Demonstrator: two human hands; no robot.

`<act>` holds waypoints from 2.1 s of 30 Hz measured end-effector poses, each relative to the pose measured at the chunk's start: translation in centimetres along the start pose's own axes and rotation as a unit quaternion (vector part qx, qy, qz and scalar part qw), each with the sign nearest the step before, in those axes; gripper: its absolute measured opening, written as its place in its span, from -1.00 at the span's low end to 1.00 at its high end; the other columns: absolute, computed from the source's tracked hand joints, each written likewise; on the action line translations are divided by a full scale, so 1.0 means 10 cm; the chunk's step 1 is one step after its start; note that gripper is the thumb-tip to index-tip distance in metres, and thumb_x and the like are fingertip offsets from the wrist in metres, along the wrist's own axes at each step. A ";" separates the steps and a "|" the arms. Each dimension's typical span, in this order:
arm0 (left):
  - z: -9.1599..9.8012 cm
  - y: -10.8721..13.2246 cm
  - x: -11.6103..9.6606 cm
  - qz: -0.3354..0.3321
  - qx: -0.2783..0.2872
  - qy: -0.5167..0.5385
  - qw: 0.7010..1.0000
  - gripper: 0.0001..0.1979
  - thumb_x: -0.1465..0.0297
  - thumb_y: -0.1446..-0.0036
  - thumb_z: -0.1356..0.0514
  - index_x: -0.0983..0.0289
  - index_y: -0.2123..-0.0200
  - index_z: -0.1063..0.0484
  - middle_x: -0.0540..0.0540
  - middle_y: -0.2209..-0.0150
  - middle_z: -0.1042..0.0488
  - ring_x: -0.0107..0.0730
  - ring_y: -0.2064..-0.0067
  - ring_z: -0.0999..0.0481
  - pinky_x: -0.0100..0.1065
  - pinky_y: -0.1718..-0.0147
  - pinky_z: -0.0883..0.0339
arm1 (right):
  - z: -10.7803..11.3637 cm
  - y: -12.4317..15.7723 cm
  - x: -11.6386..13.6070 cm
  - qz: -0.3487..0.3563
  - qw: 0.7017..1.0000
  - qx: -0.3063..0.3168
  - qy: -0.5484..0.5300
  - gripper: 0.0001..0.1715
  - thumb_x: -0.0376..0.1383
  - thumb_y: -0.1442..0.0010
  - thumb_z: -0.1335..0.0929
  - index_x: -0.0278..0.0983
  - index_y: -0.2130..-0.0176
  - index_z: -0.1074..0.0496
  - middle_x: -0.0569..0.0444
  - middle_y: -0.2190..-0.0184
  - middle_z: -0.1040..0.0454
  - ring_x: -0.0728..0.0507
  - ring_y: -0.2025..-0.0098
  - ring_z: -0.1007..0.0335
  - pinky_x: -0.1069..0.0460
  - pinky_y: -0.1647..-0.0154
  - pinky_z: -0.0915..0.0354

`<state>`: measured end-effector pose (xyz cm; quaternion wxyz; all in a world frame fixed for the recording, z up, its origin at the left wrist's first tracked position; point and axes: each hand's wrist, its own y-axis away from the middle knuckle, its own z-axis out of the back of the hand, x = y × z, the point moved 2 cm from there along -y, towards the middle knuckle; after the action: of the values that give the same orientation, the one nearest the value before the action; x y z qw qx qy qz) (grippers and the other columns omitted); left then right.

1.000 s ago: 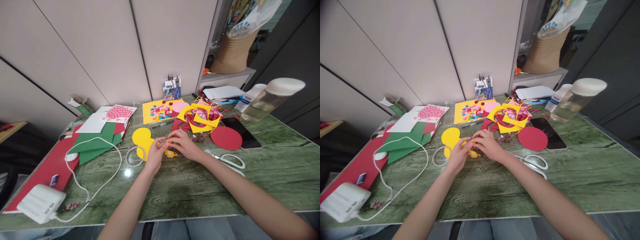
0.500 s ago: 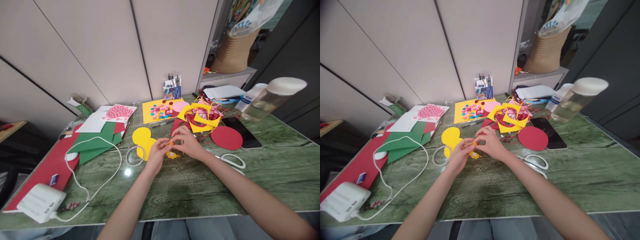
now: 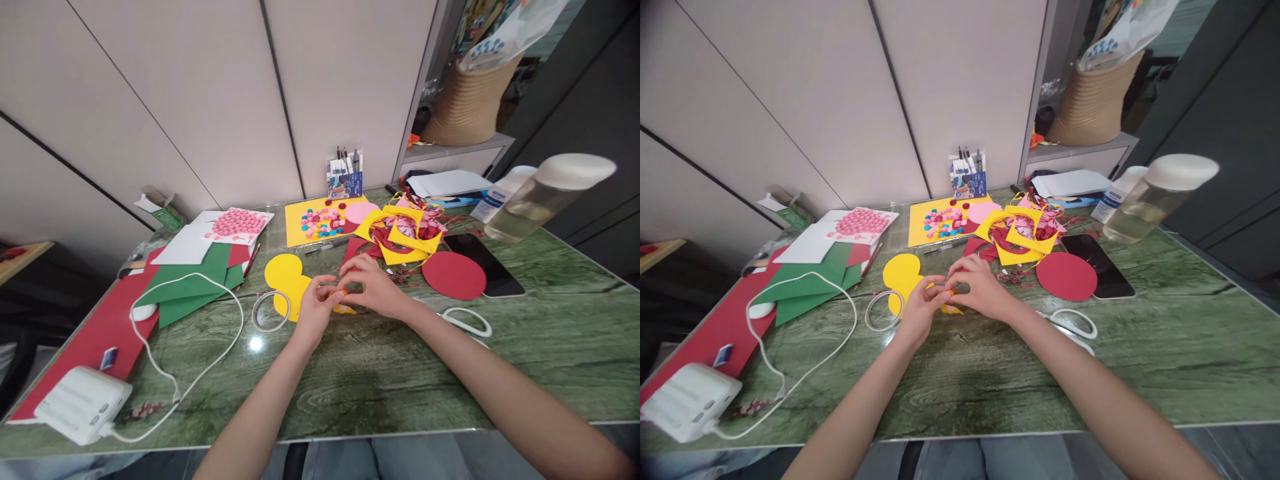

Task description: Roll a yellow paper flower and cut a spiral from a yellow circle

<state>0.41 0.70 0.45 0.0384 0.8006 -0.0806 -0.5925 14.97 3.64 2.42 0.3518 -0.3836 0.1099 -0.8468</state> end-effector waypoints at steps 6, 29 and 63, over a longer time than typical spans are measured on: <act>0.03 -0.01 -0.06 0.012 0.020 -0.025 0.999 -0.61 0.43 0.18 -0.32 0.27 0.22 -0.31 -0.03 0.49 -0.50 -0.44 0.42 -0.49 -0.39 0.34 -0.29 | -0.04 0.01 0.00 0.022 0.999 0.024 -0.001 -0.84 -0.27 -0.12 -0.40 -0.11 0.24 -0.54 0.04 0.14 -0.39 -0.18 0.05 -0.23 -0.14 -0.01 -0.14; -0.01 0.00 0.00 0.029 0.032 0.004 0.999 -0.68 0.45 0.17 -0.32 0.30 0.25 -0.40 0.05 0.39 -0.52 -0.40 0.33 -0.50 -0.40 0.30 -0.27 | -0.02 0.02 -0.03 0.016 0.998 -0.034 0.051 -0.89 -0.25 -0.04 -0.44 -0.21 0.45 -0.44 0.04 0.26 -0.39 -0.19 0.13 -0.21 -0.12 0.10 -0.09; 0.05 -0.03 -0.04 0.019 -0.011 -0.031 0.999 -0.71 0.42 0.18 -0.31 0.28 0.29 -0.42 0.02 0.43 -0.53 -0.43 0.39 -0.48 -0.44 0.40 -0.25 | 0.01 0.01 -0.08 0.020 0.999 0.045 -0.004 -0.77 -0.34 -0.13 -0.38 -0.14 0.17 -0.50 0.01 0.13 -0.38 -0.18 0.05 -0.25 -0.14 -0.01 -0.17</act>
<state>-0.12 1.09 0.61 0.0554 0.7797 -0.0904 -0.6172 15.49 4.08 2.01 0.3861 -0.3683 0.0777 -0.8421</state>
